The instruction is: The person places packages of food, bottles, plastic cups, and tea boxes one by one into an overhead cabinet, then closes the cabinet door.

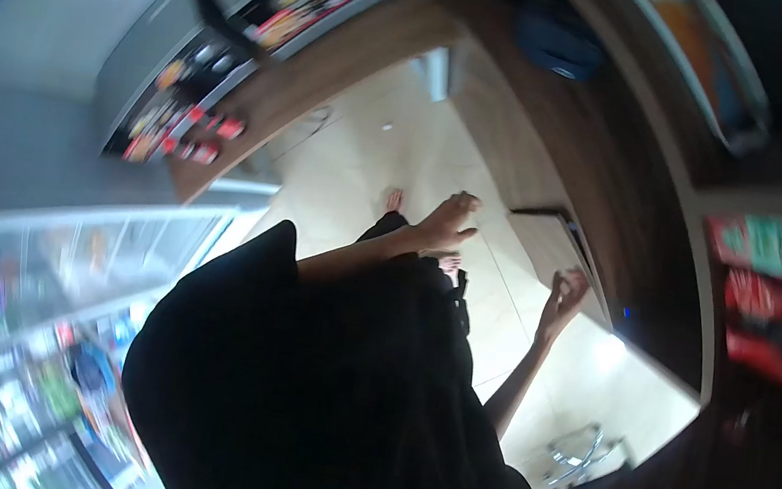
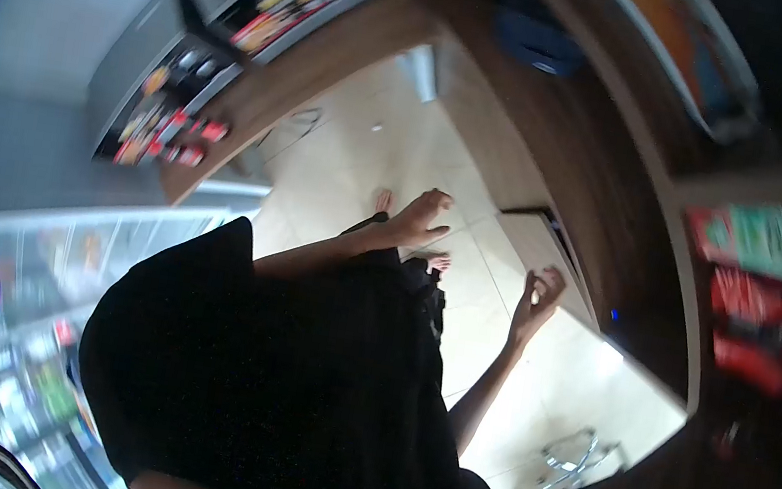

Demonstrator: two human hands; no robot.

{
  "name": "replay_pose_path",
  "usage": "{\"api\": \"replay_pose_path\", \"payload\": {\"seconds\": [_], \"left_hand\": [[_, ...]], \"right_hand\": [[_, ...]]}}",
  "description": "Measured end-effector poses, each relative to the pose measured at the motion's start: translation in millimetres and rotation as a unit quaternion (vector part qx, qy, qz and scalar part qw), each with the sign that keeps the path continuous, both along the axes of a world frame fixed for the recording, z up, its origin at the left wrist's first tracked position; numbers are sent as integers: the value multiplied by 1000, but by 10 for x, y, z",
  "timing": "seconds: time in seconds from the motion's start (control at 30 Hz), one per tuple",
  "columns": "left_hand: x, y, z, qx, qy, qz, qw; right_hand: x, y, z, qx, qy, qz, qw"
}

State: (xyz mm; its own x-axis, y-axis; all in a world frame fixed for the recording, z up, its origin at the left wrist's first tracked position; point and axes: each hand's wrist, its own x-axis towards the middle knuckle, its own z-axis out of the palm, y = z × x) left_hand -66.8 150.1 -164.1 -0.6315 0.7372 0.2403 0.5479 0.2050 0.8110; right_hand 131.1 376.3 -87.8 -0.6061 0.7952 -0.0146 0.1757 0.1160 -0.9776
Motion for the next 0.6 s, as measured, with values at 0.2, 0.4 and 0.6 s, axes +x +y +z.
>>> {"api": "replay_pose_path", "payload": {"seconds": [0.2, 0.4, 0.6], "left_hand": [[-620, -2472, -773, -41, -79, 437, 895], [-944, -4155, -299, 26, -99, 709, 698], [-1368, -5178, -19, 28, -70, 777, 625]], "right_hand": [[-635, -907, -804, -128, -190, 331, 915], [-2379, -2152, -722, -62, -185, 543, 816], [-4223, -4232, -286, -34, -111, 675, 728]]}}
